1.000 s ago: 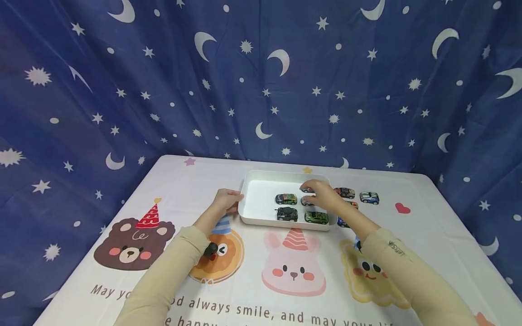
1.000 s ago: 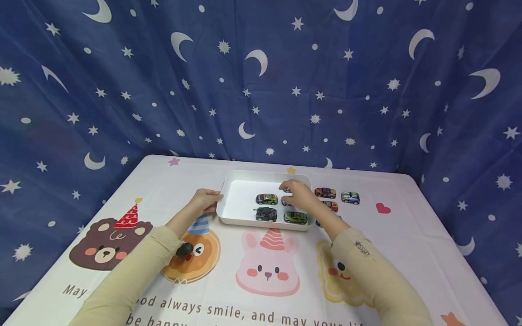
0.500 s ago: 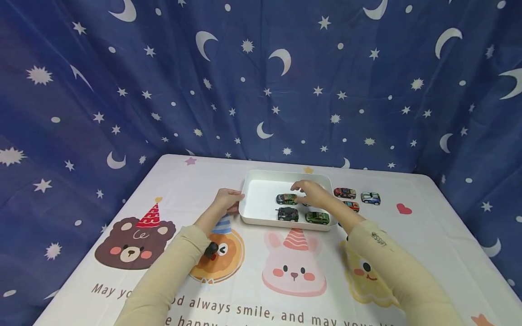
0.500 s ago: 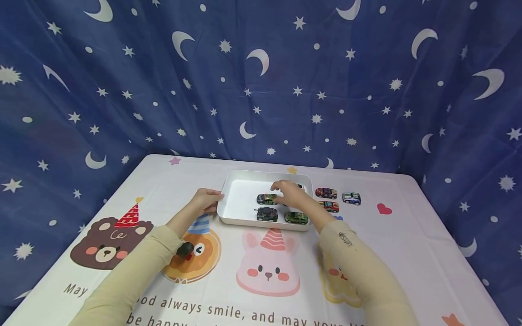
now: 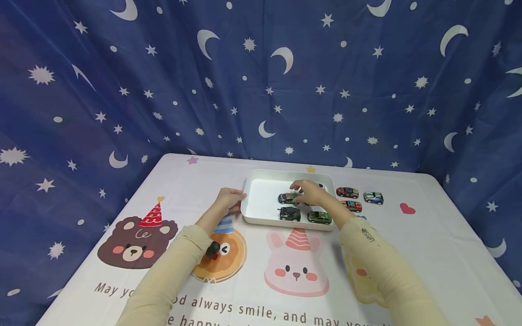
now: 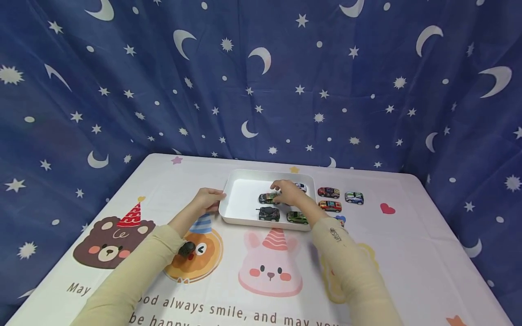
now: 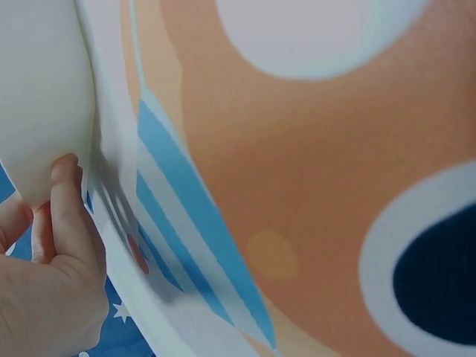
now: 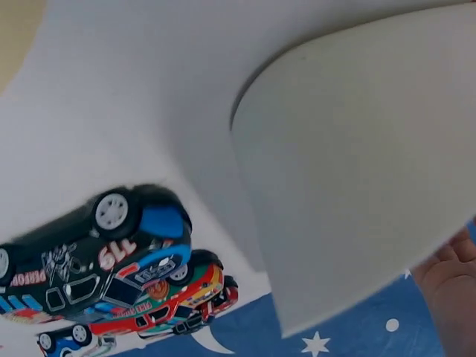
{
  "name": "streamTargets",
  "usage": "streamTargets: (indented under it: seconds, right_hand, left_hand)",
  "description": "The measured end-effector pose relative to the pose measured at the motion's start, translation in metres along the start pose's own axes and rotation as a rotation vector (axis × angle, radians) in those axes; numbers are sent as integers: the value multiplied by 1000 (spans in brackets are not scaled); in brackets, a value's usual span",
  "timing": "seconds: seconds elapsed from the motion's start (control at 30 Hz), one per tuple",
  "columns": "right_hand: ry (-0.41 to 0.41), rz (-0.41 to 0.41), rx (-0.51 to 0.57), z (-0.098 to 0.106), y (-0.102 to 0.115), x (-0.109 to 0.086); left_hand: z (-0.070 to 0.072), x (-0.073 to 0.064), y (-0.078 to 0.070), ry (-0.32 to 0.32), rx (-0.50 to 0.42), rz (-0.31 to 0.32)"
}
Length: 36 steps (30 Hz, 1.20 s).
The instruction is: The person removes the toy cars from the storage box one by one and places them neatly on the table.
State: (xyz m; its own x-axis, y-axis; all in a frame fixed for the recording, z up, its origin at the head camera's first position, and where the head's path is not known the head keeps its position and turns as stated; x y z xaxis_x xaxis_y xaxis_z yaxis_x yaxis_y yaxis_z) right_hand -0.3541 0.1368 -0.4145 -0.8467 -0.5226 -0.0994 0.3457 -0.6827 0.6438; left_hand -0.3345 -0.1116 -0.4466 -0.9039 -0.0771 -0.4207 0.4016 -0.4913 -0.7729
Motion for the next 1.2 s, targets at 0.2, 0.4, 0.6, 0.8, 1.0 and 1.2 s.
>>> streamTargets:
  seconds: [0.2, 0.4, 0.6, 0.8, 1.0, 1.2]
  right_hand:
    - [11, 19, 0, -7, 1, 3]
    - [3, 21, -45, -11, 5, 5]
    - [-6, 24, -59, -13, 4, 8]
    - [7, 66, -20, -15, -3, 12]
    - [-17, 137, -4, -16, -14, 12]
    - [-67, 127, -44, -5, 7, 2]
  left_hand:
    - [-1, 2, 1, 1, 0, 3]
    - [1, -1, 0, 7, 0, -3]
    - [1, -1, 0, 4, 17, 6]
    - [-2, 1, 2, 8, 23, 11]
    - [-4, 0, 1, 13, 28, 11]
    - [-1, 1, 1, -13, 46, 17]
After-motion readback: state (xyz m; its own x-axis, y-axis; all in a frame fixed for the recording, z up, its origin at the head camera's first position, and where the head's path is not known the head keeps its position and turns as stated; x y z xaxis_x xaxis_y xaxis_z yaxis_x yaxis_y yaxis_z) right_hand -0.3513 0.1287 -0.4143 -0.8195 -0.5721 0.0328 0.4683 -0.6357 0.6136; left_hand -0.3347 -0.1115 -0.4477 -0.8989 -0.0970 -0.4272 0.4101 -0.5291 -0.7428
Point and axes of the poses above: each hand's wrist, its own x-axis towards the middle knuckle, its own z-axis out of the back of the hand, y = z × x, the point moved 5 cm from there along x, towards the middle knuckle, and after that the axes turned 14 degrees about x, right-handed, at the moved point
